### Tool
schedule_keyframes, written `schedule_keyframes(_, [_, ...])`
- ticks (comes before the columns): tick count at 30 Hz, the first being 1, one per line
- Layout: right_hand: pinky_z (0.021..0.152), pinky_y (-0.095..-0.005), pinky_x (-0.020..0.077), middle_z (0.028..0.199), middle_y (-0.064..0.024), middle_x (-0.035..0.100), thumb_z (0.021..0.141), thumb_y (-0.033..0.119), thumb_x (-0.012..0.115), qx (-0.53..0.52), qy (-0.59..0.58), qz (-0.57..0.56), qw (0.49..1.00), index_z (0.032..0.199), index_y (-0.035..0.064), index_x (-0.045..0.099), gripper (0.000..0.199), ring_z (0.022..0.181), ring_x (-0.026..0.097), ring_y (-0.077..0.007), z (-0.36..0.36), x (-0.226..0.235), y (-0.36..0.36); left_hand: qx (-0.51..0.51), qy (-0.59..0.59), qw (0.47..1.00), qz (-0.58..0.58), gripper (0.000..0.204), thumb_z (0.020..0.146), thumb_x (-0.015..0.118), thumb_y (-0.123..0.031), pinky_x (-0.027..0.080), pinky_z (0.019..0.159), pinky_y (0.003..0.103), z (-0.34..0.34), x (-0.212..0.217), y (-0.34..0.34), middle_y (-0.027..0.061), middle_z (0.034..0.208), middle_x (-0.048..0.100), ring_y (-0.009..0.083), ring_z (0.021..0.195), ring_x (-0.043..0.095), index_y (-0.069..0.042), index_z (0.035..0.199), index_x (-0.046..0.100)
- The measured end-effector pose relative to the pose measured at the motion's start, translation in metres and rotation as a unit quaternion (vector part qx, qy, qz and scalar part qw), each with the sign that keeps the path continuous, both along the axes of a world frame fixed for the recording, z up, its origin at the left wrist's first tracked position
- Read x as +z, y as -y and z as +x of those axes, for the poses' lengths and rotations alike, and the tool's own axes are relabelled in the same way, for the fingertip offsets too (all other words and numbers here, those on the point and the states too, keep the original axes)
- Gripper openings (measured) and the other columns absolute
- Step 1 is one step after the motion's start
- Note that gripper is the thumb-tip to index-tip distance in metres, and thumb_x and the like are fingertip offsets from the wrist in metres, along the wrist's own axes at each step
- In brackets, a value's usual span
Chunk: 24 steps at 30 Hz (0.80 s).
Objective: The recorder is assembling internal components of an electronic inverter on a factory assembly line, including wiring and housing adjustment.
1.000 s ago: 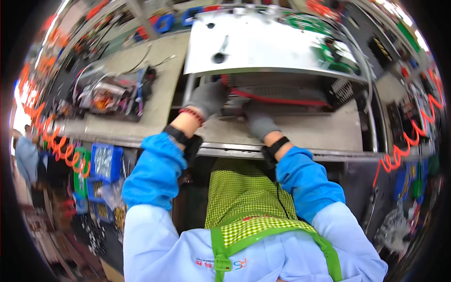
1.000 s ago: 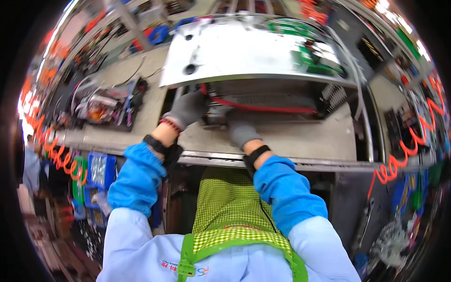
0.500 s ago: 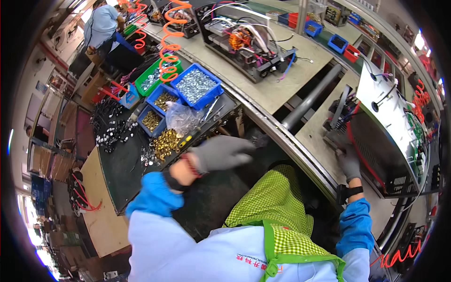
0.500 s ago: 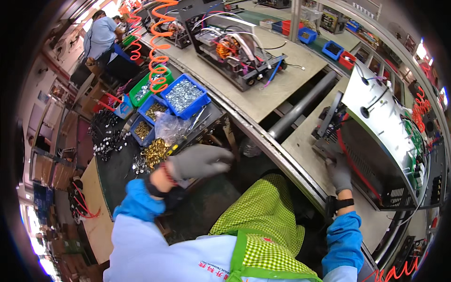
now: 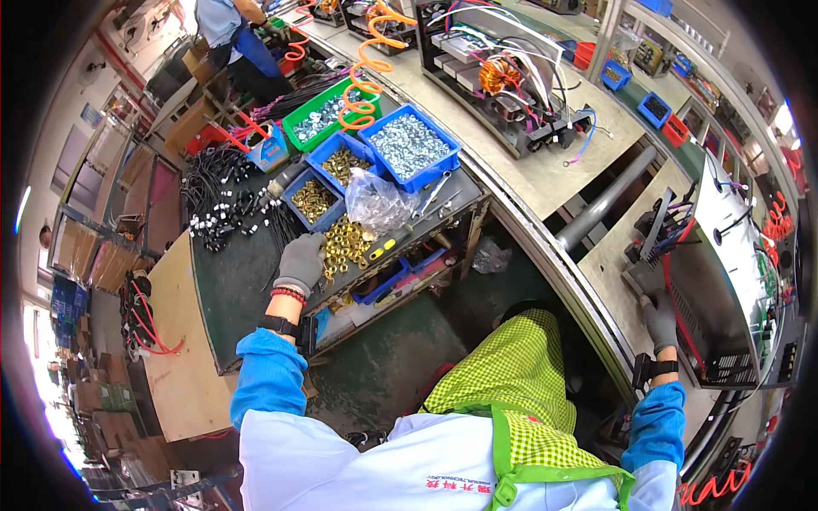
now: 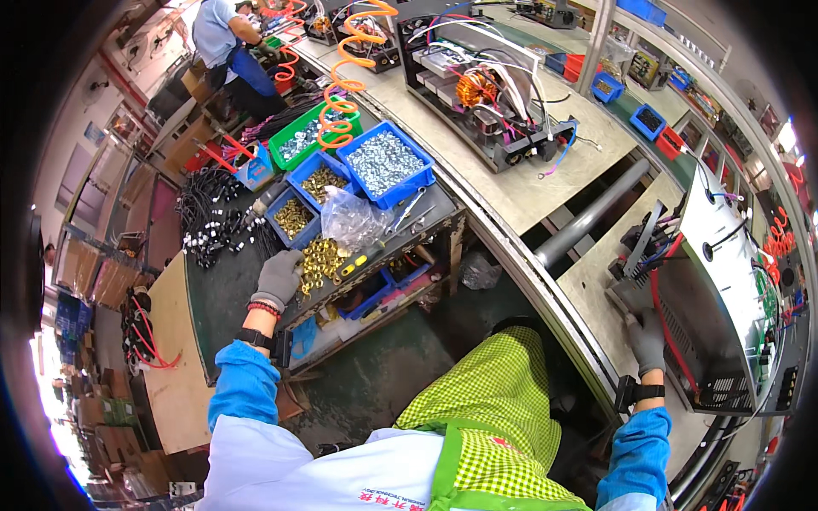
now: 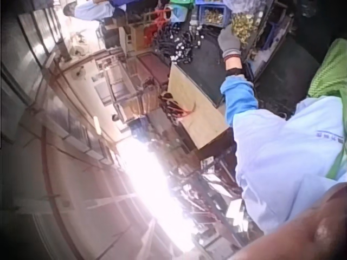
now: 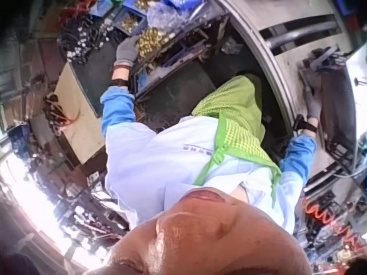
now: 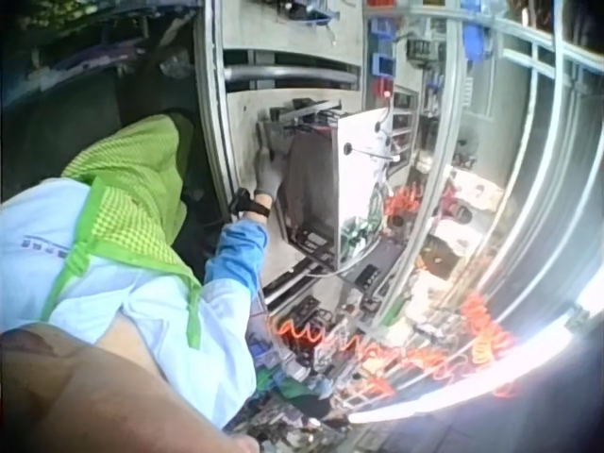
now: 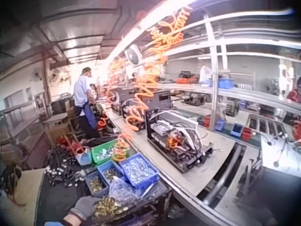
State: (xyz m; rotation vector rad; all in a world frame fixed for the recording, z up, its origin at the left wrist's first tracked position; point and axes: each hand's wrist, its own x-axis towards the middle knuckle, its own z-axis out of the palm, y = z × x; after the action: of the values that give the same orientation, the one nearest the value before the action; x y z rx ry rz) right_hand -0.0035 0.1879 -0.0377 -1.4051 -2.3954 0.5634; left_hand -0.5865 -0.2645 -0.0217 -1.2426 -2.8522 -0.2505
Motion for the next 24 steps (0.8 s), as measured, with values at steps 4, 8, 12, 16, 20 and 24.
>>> schedule_keyframes(4, [0.079, -0.0419, 0.0461, 0.091, -0.0218, 0.062, 0.087, 0.02, 0.062, 0.006, 0.0, 0.012, 1.0, 0.096, -0.0022, 0.061, 0.024, 0.088, 0.059, -0.0381, 0.001, -0.006, 0.0, -0.007, 0.012, 0.999, 0.03, 0.022, 0.083, 0.062, -0.012, 0.053, 0.081, 0.046, -0.001, -0.002, 0.003, 0.0177, 0.099, 0.064, 0.0374, 0.092, 0.064, -0.009, 0.104, 0.064])
schedule_keyframes(8, [0.08, -0.0424, 0.0463, 0.093, -0.0224, 0.062, 0.087, 0.02, 0.062, -0.002, 0.024, 0.04, 0.999, 0.095, -0.0022, 0.062, 0.024, 0.091, 0.06, -0.039, 0.001, -0.008, 0.001, -0.003, -0.038, 0.999, -0.003, 0.019, 0.085, 0.058, -0.012, 0.054, 0.076, 0.047, 0.001, -0.007, 0.004, 0.0187, 0.097, 0.063, 0.0391, 0.09, 0.064, -0.007, 0.103, 0.062])
schedule_keyframes(12, [0.08, -0.0429, 0.0462, 0.093, -0.0233, 0.062, 0.086, 0.021, 0.063, -0.008, 0.033, 0.065, 0.997, 0.094, -0.0024, 0.062, 0.024, 0.091, 0.06, -0.039, 0.004, -0.011, 0.0, 0.005, -0.026, 0.997, 0.073, 0.02, 0.087, 0.057, -0.01, 0.053, 0.075, 0.047, 0.001, -0.002, 0.003, 0.0189, 0.096, 0.063, 0.0388, 0.088, 0.064, -0.008, 0.105, 0.063])
schedule_keyframes(16, [0.081, -0.0436, 0.046, 0.094, -0.0236, 0.062, 0.086, 0.021, 0.063, 0.009, 0.027, 0.072, 0.997, 0.094, -0.0023, 0.062, 0.024, 0.091, 0.06, -0.0392, 0.008, -0.018, -0.004, -0.057, -0.036, 0.998, -0.013, 0.022, 0.089, 0.053, -0.009, 0.053, 0.074, 0.046, 0.004, 0.009, -0.002, 0.0167, 0.094, 0.064, 0.0381, 0.087, 0.064, -0.011, 0.108, 0.064])
schedule_keyframes(20, [0.081, -0.0435, 0.046, 0.093, -0.0229, 0.062, 0.085, 0.02, 0.064, 0.01, 0.029, 0.106, 0.994, 0.094, -0.0018, 0.062, 0.024, 0.091, 0.059, -0.0396, 0.01, -0.023, -0.005, -0.068, -0.107, 0.988, -0.089, 0.022, 0.088, 0.054, -0.009, 0.055, 0.072, 0.043, 0.005, 0.01, -0.012, 0.0125, 0.091, 0.065, 0.0311, 0.087, 0.066, -0.012, 0.106, 0.066])
schedule_keyframes(24, [0.083, -0.0447, 0.044, 0.097, -0.0244, 0.058, 0.084, 0.022, 0.064, 0.006, 0.004, 0.084, 0.996, 0.093, -0.0018, 0.06, 0.026, 0.095, 0.056, -0.0415, 0.011, -0.025, -0.005, -0.077, -0.148, 0.98, -0.105, 0.016, 0.085, 0.056, -0.009, 0.055, 0.069, 0.042, 0.006, 0.004, -0.015, 0.0111, 0.088, 0.063, 0.03, 0.085, 0.066, -0.012, 0.096, 0.067])
